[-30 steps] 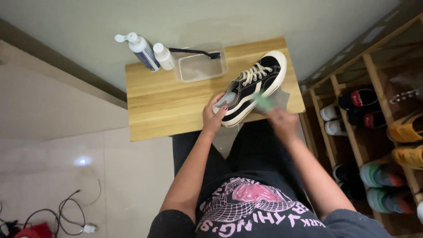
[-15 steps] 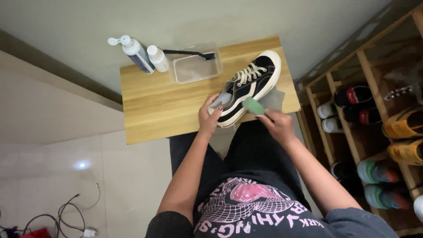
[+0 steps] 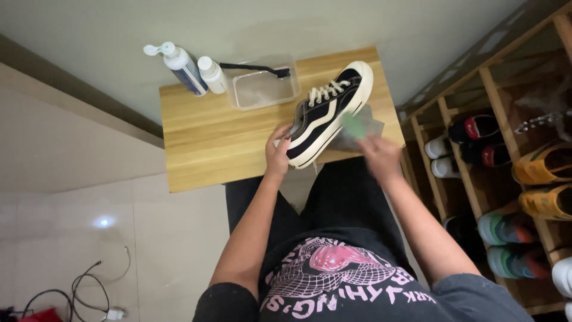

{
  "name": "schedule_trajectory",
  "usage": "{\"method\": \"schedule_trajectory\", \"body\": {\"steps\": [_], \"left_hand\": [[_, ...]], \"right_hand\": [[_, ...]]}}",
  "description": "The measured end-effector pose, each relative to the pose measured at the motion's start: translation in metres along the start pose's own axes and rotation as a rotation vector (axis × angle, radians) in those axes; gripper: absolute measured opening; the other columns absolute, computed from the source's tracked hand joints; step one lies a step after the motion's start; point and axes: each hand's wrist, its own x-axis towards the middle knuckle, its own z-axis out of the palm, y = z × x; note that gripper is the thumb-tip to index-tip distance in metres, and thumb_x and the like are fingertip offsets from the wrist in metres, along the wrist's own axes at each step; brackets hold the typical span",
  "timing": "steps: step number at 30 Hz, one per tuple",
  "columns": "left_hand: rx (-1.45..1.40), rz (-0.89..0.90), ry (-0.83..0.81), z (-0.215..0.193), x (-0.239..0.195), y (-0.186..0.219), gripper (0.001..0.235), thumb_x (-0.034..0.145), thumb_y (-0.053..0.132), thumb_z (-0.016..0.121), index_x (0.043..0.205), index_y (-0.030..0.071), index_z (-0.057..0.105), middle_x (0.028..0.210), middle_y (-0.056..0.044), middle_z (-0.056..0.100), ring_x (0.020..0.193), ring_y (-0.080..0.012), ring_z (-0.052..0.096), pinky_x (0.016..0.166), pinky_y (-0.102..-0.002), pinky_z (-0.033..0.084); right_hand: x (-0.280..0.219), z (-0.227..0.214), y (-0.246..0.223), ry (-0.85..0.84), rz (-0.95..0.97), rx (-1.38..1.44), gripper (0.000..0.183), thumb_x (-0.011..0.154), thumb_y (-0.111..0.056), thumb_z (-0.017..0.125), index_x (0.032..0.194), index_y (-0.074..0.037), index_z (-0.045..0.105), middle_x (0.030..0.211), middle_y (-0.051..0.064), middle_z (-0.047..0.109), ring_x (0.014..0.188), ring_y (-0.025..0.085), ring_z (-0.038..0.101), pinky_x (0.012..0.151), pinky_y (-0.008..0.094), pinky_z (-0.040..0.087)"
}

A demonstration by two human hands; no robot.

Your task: The person scrubs the sole of a black and white sneaker with a green brush on a wooden table. They then flip the shoe over and continue scrubbing the upper fabric and white rubber toe cap with the same brush.

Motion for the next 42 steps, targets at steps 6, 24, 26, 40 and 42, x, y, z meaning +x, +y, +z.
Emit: {"method": "schedule_trajectory", "body": {"steps": [6,24,26,40,42], "left_hand": [[0.026,0.079,-0.06,0.003,0.0,0.028,0.044,0.087,0.033,0.072,0.124,0.009,0.075,0.101,-0.01,0.068,0.102,-0.0161,0.064,0.094,-0.036,0.056],[0.178,0.049,-0.14,0.001,-0.016,0.044,0.058,0.068,0.036,0.083,0.122,0.018,0.076,0.103,-0.008,0.078,0.101,-0.0172,0.072,0.092,-0.037,0.056],[0.212,0.048,-0.145,-0.001,-0.016,0.045,0.059,0.07,0.039,0.081,0.124,0.018,0.075,0.109,-0.009,0.077,0.107,-0.0216,0.07,0.097,-0.04,0.054],[0.254,-0.038,-0.148,-0.004,-0.016,0.038,0.061,0.076,0.05,0.074,0.129,0.02,0.071,0.119,-0.009,0.074,0.117,-0.0251,0.067,0.107,-0.043,0.049],[0.219,-0.026,-0.136,-0.004,-0.015,0.04,0.064,0.076,0.052,0.075,0.129,0.017,0.072,0.117,-0.01,0.075,0.115,-0.0254,0.068,0.106,-0.044,0.05]], "right_hand": [[0.058,-0.056,-0.03,0.1,0.512,0.475,0.014,0.098,-0.02,0.084,0.104,-0.007,0.082,0.088,0.018,0.075,0.09,0.034,0.074,0.077,0.044,0.056],[0.266,-0.048,-0.118,-0.616,0.09,0.269,0.037,0.099,-0.038,0.067,0.128,-0.014,0.071,0.103,0.023,0.077,0.099,0.049,0.071,0.088,0.059,0.054],[0.273,-0.009,-0.125,-0.683,0.052,0.251,0.041,0.101,-0.042,0.062,0.132,-0.016,0.067,0.104,0.021,0.076,0.099,0.046,0.072,0.086,0.057,0.056],[0.315,0.065,-0.169,-0.983,-0.09,0.036,0.042,0.1,-0.043,0.047,0.113,-0.019,0.079,0.101,0.01,0.079,0.096,0.035,0.076,0.086,0.047,0.061],[0.309,0.064,-0.166,-0.919,-0.001,0.005,0.038,0.096,-0.034,0.047,0.105,-0.019,0.081,0.09,0.006,0.079,0.086,0.031,0.076,0.08,0.044,0.061]]}}
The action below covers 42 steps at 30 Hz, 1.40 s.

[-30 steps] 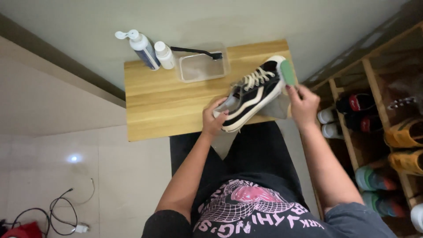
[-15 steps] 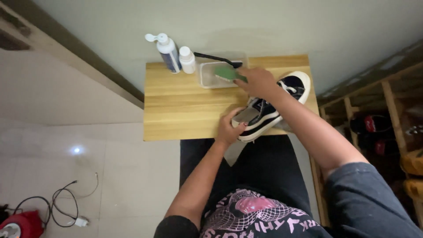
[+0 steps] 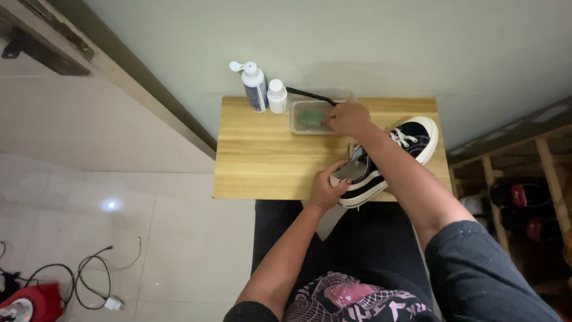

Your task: The person scrubs the sole of a black and white sneaker with a green brush on a wooden table. They then flip the shoe over and continue scrubbing the upper fabric and white rubber toe cap with the same brush.

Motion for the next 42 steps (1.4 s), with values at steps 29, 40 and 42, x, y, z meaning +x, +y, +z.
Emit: {"method": "schedule_trajectory", "body": {"steps": [29,40,42], "left_hand": [[0.053,0.069,0.05,0.004,0.0,0.018,0.052,0.07,0.038,0.081,0.118,0.018,0.075,0.097,-0.009,0.077,0.099,-0.025,0.073,0.088,-0.043,0.056],[0.03,0.064,0.023,0.006,0.002,0.003,0.05,0.071,0.034,0.083,0.118,0.016,0.076,0.102,-0.009,0.078,0.1,-0.017,0.07,0.09,-0.039,0.055],[0.042,0.073,0.022,0.005,0.003,0.004,0.05,0.071,0.029,0.083,0.119,0.018,0.076,0.103,-0.008,0.078,0.101,-0.0174,0.07,0.091,-0.039,0.054]], "right_hand": [[-0.039,0.038,0.114,0.379,-0.097,0.589,0.03,0.097,-0.034,0.076,0.123,-0.019,0.078,0.114,0.008,0.076,0.107,0.038,0.07,0.093,0.047,0.057],[-0.049,0.043,0.119,0.449,-0.064,0.29,0.026,0.099,-0.045,0.073,0.111,-0.024,0.081,0.093,0.003,0.078,0.084,0.031,0.075,0.08,0.041,0.062],[-0.051,0.04,0.117,0.43,-0.066,0.327,0.031,0.1,-0.048,0.071,0.11,-0.02,0.08,0.092,0.008,0.078,0.085,0.036,0.074,0.076,0.047,0.062]]}}
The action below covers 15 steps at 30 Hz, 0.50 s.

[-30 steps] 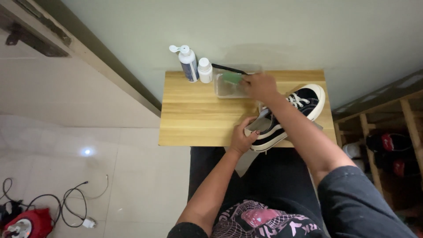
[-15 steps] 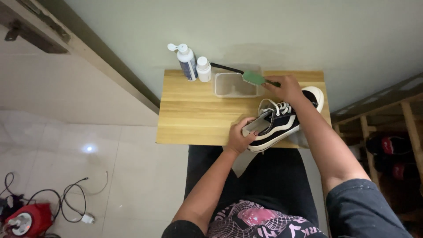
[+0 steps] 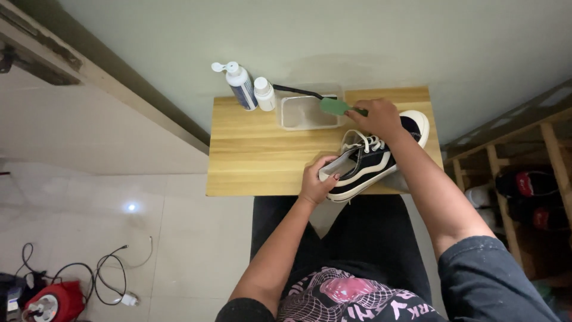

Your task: The person scrubs the sole of a black and white sneaker with a green brush on a wooden table. They then flip the shoe over and continue scrubbing the upper fabric and white rubber toe cap with the same brush.

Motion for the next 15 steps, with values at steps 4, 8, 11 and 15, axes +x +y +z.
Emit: {"method": "schedule_trajectory", "body": {"steps": [4,8,11,15], "left_hand": [[-0.026,-0.016,-0.01,0.0,0.0,-0.002,0.05,0.071,0.034,0.082,0.118,0.02,0.076,0.099,-0.006,0.077,0.094,-0.0126,0.068,0.088,-0.036,0.055],[-0.03,-0.022,-0.012,-0.001,0.001,0.0,0.049,0.071,0.035,0.082,0.117,0.021,0.076,0.096,-0.004,0.077,0.092,-0.0085,0.065,0.087,-0.033,0.055],[-0.03,-0.019,-0.011,-0.002,0.0,0.002,0.048,0.071,0.034,0.081,0.117,0.02,0.076,0.096,-0.005,0.077,0.091,-0.0097,0.066,0.086,-0.033,0.055],[-0.027,-0.016,-0.019,-0.002,-0.001,0.005,0.05,0.071,0.038,0.082,0.117,0.019,0.076,0.095,-0.005,0.077,0.09,-0.0103,0.066,0.086,-0.033,0.054]], "right_hand": [[0.003,0.012,0.013,0.027,0.016,-0.075,0.031,0.096,-0.056,0.07,0.104,-0.027,0.08,0.089,0.006,0.077,0.084,0.035,0.074,0.077,0.046,0.062],[0.003,0.007,0.008,-0.023,0.007,-0.053,0.035,0.097,-0.056,0.068,0.105,-0.023,0.078,0.089,0.008,0.077,0.084,0.037,0.074,0.078,0.048,0.061],[0.002,-0.001,-0.001,-0.038,0.005,0.007,0.035,0.101,-0.053,0.065,0.106,-0.02,0.077,0.089,0.01,0.077,0.084,0.039,0.073,0.079,0.051,0.06],[0.0,-0.015,-0.02,-0.127,0.043,0.054,0.033,0.103,-0.044,0.063,0.107,-0.015,0.078,0.092,0.012,0.077,0.092,0.041,0.072,0.087,0.052,0.057]]}}
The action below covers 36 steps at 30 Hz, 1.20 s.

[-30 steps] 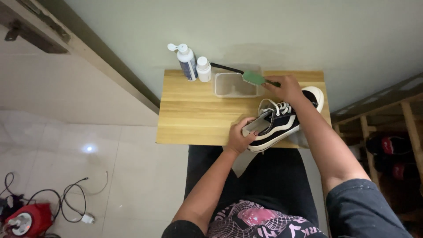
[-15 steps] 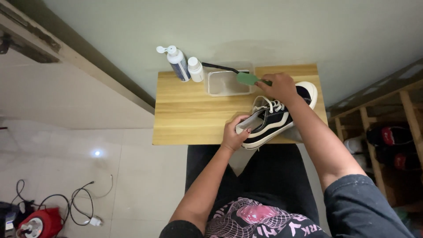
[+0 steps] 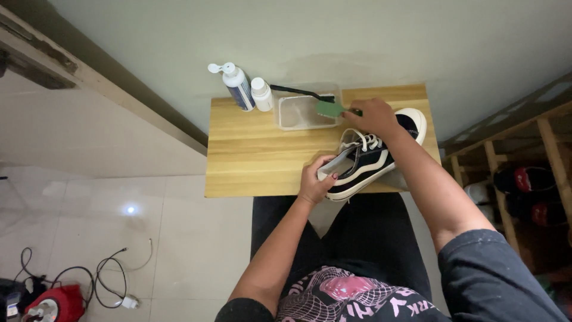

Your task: The person scrubs the sole of a black and white sneaker with a green brush on a wooden table. They then flip the shoe over and continue scrubbing the upper fabric and white rubber toe cap with the same brush.

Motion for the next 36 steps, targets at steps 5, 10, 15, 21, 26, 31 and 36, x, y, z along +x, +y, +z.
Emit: {"method": "schedule_trajectory", "body": {"steps": [5,10,15,21,26,31,36], "left_hand": [[-0.004,0.007,0.004,-0.001,0.0,-0.002,0.05,0.072,0.038,0.082,0.118,0.019,0.075,0.097,-0.005,0.077,0.092,-0.0101,0.066,0.086,-0.033,0.054],[0.019,0.016,0.012,0.0,0.001,-0.005,0.049,0.073,0.035,0.082,0.118,0.018,0.075,0.096,-0.007,0.077,0.091,-0.0118,0.066,0.086,-0.035,0.055],[0.021,0.008,0.019,0.001,0.001,-0.014,0.052,0.07,0.04,0.083,0.118,0.021,0.076,0.097,-0.006,0.078,0.093,-0.0113,0.068,0.088,-0.034,0.055],[0.032,-0.003,0.023,0.0,0.0,-0.01,0.049,0.071,0.035,0.082,0.118,0.02,0.076,0.099,-0.007,0.078,0.094,-0.0114,0.068,0.089,-0.035,0.055],[0.014,-0.047,0.028,-0.001,-0.001,-0.012,0.049,0.073,0.036,0.08,0.118,0.019,0.076,0.101,-0.006,0.078,0.098,-0.0135,0.069,0.094,-0.037,0.053],[-0.046,-0.064,0.04,-0.005,0.008,-0.008,0.047,0.08,0.037,0.074,0.121,0.014,0.074,0.106,-0.011,0.077,0.104,-0.018,0.067,0.098,-0.041,0.051],[-0.097,0.087,0.086,-0.003,0.012,-0.042,0.04,0.084,0.035,0.072,0.116,0.011,0.076,0.095,-0.01,0.075,0.099,-0.0163,0.066,0.094,-0.038,0.053]], "right_hand": [[0.02,0.026,0.04,-0.068,0.065,0.122,0.031,0.095,-0.042,0.06,0.11,-0.02,0.076,0.109,0.008,0.076,0.108,0.042,0.068,0.097,0.053,0.055],[0.019,0.017,0.026,-0.089,0.132,0.132,0.035,0.093,-0.03,0.059,0.123,-0.02,0.075,0.123,0.01,0.073,0.12,0.039,0.064,0.106,0.051,0.049],[0.015,0.01,0.021,0.003,0.171,0.325,0.029,0.097,-0.02,0.061,0.121,-0.015,0.077,0.122,0.011,0.073,0.12,0.039,0.064,0.108,0.049,0.047],[0.026,0.035,0.05,0.085,0.089,0.34,0.013,0.097,-0.018,0.071,0.106,-0.018,0.08,0.11,0.005,0.077,0.114,0.032,0.068,0.104,0.044,0.051],[0.026,0.035,0.053,0.114,0.063,0.2,0.011,0.101,-0.014,0.061,0.094,-0.016,0.07,0.089,0.004,0.069,0.089,0.031,0.066,0.086,0.038,0.05],[0.003,0.018,0.05,0.283,-0.098,0.269,0.012,0.101,0.001,0.063,0.1,-0.004,0.074,0.086,0.012,0.072,0.089,0.035,0.071,0.083,0.043,0.054],[-0.089,-0.045,0.023,0.386,0.002,0.157,0.012,0.105,0.003,0.062,0.106,0.003,0.074,0.095,0.02,0.069,0.097,0.044,0.067,0.088,0.047,0.053]]}}
